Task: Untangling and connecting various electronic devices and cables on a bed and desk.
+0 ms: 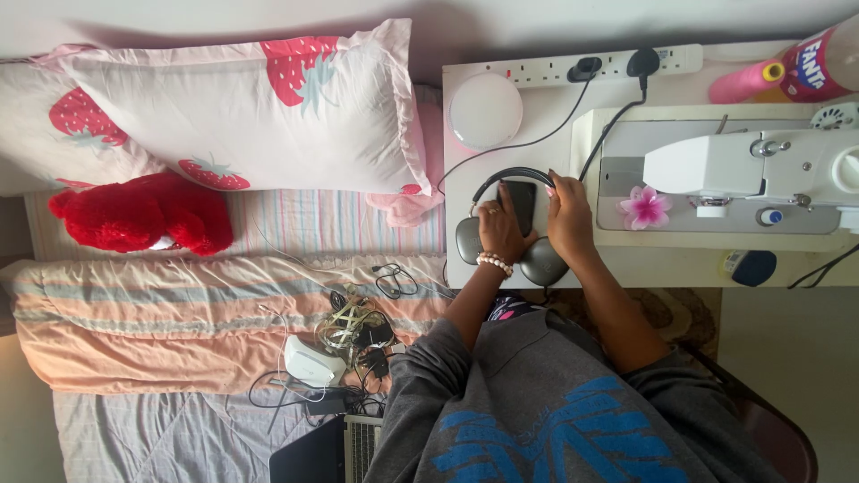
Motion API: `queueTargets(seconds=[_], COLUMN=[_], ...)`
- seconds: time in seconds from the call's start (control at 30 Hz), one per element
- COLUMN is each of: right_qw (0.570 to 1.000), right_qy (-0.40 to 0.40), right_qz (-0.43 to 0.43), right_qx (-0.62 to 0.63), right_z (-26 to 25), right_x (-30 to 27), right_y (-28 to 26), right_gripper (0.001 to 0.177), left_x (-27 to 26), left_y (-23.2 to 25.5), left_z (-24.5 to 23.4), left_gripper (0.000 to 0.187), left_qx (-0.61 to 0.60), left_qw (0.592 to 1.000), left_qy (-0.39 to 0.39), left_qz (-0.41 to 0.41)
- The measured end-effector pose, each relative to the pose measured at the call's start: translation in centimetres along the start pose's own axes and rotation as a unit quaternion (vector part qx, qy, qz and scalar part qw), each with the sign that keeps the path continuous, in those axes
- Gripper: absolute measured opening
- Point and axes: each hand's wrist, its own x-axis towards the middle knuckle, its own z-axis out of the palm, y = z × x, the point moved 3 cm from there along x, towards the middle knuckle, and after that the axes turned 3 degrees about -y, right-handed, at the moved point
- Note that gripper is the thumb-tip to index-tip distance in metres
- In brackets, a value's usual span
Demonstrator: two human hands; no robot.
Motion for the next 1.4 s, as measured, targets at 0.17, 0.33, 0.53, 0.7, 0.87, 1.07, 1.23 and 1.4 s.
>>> queueTargets(seconds=[0.17,0.33,0.53,0.7,0.87,1.07,1.23,1.4], right_qw=[0.994,0.982,0.972,0.97,0.963,0.975,0.967,0.974], right_qy=[-0.051,-0.054,-0.098,-0.11,-0.129,-0.101,-0.161,-0.137], right_qz=[0.068,0.036,0.06,0.059,0.07,0.026,0.013,-0.007], right_qx=[-0.064,-0.175,-0.204,-0.211,-0.225,-0.198,-0.195,-0.177], right_z=[1.9,4.9,5.7,5.4,4.8,4.2,6.2,6.0], right_x=[0.6,2.1,3.4,3.5,3.3,-0.2,-4.2,-4.6], right_y=[0.5,2.4,3.6,3.7,1.9,-1.5,1.4,1.2], right_gripper=[0.032,0.027,0.039,0.038,0.047,0.083,0.08,0.073], left_x=[0.0,-0.2,-0.6,-2.6,-5.6,-5.7,-5.4,-6.8], left_y=[-1.8,-2.7,-3.7,-5.4,-7.5,-7.9,-7.8,-8.2], left_z=[-2.2,-2.1,-2.1,-1.7,-1.9,-1.8,-0.8,-2.3], left_gripper=[0.126,0.126,0.126,0.102,0.096,0.094,0.092,0.087], left_qx=[-0.004,-0.08,-0.098,-0.199,-0.292,-0.355,-0.343,-0.346], left_qw=[0.999,0.995,0.991,0.963,0.926,0.91,0.911,0.901], left_qy=[-0.011,-0.01,0.067,0.183,0.24,0.214,0.23,0.261], left_qz=[-0.053,-0.065,-0.062,-0.011,-0.026,-0.013,-0.005,-0.001])
